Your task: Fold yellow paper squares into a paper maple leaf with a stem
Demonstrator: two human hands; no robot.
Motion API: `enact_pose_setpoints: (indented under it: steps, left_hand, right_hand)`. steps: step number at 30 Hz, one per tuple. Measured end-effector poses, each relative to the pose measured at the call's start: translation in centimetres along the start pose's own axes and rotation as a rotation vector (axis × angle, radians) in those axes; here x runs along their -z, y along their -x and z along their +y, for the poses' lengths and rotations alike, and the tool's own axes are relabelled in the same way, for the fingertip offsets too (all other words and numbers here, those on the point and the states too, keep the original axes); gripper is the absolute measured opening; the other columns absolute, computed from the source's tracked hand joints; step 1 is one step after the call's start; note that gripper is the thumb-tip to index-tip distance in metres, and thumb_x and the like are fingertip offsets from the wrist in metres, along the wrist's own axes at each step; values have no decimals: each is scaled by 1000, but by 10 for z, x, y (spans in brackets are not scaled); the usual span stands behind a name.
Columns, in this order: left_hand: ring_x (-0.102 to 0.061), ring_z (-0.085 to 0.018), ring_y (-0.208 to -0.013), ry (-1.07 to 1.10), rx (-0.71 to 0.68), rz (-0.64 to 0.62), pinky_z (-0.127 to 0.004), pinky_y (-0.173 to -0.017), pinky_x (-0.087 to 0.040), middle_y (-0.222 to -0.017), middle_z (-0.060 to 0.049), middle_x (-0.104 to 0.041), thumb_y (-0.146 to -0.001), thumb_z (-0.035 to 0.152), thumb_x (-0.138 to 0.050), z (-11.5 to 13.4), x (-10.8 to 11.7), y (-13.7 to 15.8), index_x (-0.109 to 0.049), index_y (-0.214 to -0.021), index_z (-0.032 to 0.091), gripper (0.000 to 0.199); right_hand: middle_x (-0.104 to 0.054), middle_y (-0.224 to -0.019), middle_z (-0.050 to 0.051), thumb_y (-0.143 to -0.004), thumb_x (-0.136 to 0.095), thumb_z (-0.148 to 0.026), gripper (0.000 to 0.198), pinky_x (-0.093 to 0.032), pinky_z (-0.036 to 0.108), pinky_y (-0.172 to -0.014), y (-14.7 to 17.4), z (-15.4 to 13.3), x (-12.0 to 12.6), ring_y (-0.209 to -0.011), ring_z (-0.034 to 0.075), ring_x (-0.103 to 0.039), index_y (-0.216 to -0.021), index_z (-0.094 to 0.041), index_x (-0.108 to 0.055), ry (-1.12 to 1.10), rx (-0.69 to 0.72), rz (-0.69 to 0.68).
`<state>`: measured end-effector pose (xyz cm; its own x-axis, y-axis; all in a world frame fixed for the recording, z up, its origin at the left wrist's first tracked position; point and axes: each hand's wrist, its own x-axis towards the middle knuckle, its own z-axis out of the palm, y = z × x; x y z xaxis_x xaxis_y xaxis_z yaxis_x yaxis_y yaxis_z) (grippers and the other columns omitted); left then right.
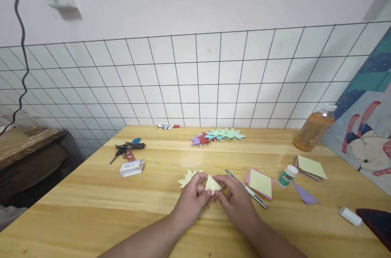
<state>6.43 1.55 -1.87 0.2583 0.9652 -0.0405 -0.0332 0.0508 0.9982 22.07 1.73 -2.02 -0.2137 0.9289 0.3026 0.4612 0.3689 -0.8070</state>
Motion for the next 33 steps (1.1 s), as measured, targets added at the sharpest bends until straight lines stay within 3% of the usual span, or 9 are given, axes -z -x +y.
enact_pose_setpoints:
  steps: [5,9,15,22,25,29,33]
  left_hand:
    - [-56,-14,-64,-37,1,-61,-22,-56,-40,-59,4,-53,-78,37,-59,-3,5,-3,-44,-91,19,27]
    - [-55,-15,-70,-18,4,-94,-22,-59,-40,-65,2,-53,-81,38,-54,-1,5,-2,-44,-83,18,23]
    - [-36,-8,-55,-123,-43,-145,-20,-54,-28,-58,6,-40,-80,31,-56,4,6,1,-47,-68,15,22]
    - [-37,-9,-56,-237,-58,-91,-21,-55,-30,-59,5,-41,-79,29,-54,-2,9,1,-48,-67,16,19]
    - [-41,-11,-57,-494,-163,-27,-22,-55,-32,-58,3,-45,-81,26,-51,1,12,4,-52,-64,16,19]
    - [-52,-15,-71,-873,-480,-23,-25,-65,-36,-76,-3,-58,-82,18,-46,12,17,14,-63,-73,20,20]
    - [-55,-15,-70,-947,-491,-52,-25,-63,-39,-75,-4,-61,-83,18,-46,18,18,19,-67,-78,22,22]
  right_hand:
    - [-63,-95,2,-75,-52,-13,32,-47,29,-66,-2,-1,-2,-80,18,-57,-104,-26,-59,7,24,-35]
    - [-64,-87,4,-82,-50,-24,19,-47,29,-62,-2,-2,0,-71,17,-58,-95,-21,-63,-86,-32,-6]
    - [-50,-59,-1,-88,-43,-38,29,-39,23,-51,-2,1,3,-55,13,-48,-71,-18,-57,-194,-130,38]
    - [-41,-54,-5,-84,-47,-35,20,-32,21,-47,-1,1,-2,-49,10,-40,-75,-18,-54,-220,-186,-43]
    - [-38,-55,-6,-81,-50,-34,20,-29,21,-48,-1,0,-3,-51,10,-38,-70,-18,-53,-177,-194,-46]
    - [-38,-54,-6,-80,-52,-39,23,-28,20,-47,3,-3,-3,-50,9,-37,-71,-18,-52,-180,-190,-139]
    - [-41,-58,-5,-82,-49,-38,23,-30,21,-50,4,-7,-1,-53,10,-39,-72,-18,-51,-216,-212,-135]
